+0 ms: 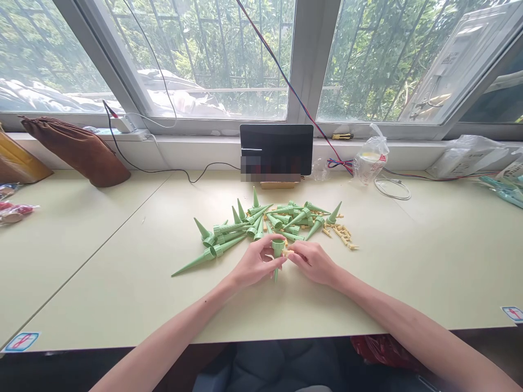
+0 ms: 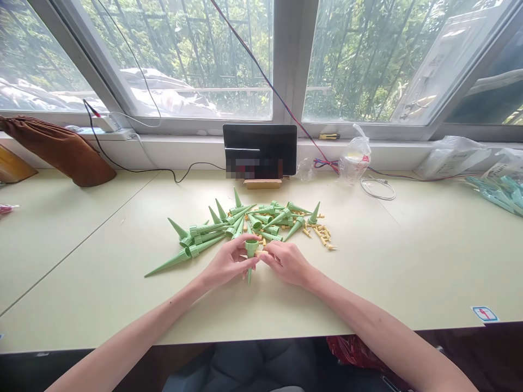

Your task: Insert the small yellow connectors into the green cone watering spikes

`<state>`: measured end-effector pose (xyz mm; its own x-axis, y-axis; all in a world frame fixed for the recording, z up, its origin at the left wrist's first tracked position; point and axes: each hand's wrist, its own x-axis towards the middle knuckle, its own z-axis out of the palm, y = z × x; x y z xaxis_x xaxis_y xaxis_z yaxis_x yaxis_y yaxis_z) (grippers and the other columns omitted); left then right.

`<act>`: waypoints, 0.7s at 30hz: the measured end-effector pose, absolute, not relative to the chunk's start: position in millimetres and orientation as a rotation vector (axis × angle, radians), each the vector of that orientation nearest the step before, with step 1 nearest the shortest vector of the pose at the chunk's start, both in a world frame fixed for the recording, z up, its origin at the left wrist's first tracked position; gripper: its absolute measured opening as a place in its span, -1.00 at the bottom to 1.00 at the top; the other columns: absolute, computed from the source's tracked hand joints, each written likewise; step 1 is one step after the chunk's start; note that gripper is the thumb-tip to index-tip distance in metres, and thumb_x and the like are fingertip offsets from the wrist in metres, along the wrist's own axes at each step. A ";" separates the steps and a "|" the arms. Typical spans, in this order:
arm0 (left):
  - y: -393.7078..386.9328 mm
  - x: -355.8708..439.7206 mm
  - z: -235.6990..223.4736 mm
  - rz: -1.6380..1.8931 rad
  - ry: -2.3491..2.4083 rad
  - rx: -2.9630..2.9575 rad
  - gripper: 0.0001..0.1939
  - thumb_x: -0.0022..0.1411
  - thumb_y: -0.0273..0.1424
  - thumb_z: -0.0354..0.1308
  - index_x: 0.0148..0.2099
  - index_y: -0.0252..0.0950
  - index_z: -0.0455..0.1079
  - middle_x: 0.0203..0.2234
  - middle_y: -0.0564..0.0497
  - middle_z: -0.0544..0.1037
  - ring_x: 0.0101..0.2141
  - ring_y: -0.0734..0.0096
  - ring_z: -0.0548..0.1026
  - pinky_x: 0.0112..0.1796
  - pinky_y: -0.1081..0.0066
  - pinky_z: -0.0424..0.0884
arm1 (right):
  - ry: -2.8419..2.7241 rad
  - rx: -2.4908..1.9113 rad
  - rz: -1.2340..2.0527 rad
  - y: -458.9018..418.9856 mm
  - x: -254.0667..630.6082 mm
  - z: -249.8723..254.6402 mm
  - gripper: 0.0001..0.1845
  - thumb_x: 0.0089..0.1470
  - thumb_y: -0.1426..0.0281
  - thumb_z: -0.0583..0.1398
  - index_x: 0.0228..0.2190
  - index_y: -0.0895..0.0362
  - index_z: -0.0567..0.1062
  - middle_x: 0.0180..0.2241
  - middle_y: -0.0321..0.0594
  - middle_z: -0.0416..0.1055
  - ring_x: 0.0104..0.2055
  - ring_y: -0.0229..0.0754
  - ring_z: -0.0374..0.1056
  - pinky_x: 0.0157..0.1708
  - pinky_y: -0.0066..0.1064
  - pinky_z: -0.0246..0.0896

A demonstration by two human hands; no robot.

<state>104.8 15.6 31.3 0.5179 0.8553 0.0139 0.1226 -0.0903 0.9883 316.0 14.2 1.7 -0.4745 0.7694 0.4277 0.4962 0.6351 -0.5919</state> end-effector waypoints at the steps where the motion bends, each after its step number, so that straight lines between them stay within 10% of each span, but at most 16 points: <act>1: 15.5 104.8 32.3 0.771 0.870 1.558 -0.53 0.23 -0.24 0.26 0.12 -0.28 0.29 -0.46 0.09 0.46 -0.54 0.47 0.50 -0.54 0.47 0.50 | -2.143 -0.987 0.545 14.0 316.0 1.6 -0.70 0.36 0.25 0.04 -0.31 0.14 0.45 -0.48 -0.28 0.38 -0.53 -0.30 0.21 -0.48 -0.46 0.10; 21: 14.1 106.4 40.1 0.813 0.919 1.523 -0.55 0.19 -0.26 0.29 0.07 -0.30 0.32 -0.47 0.09 0.46 -0.58 0.52 0.47 -0.59 0.53 0.45 | -2.069 -0.901 0.544 15.3 315.2 -2.9 -0.83 0.34 0.36 0.07 -0.29 0.13 0.41 -0.42 -0.24 0.38 -0.49 -0.28 0.21 -0.47 -0.45 0.12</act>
<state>106.4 14.1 40.1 0.4584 0.8887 0.0097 0.1181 -0.0717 0.9904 315.2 15.3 -2.9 -0.4286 0.7531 0.4991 0.4104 0.6544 -0.6351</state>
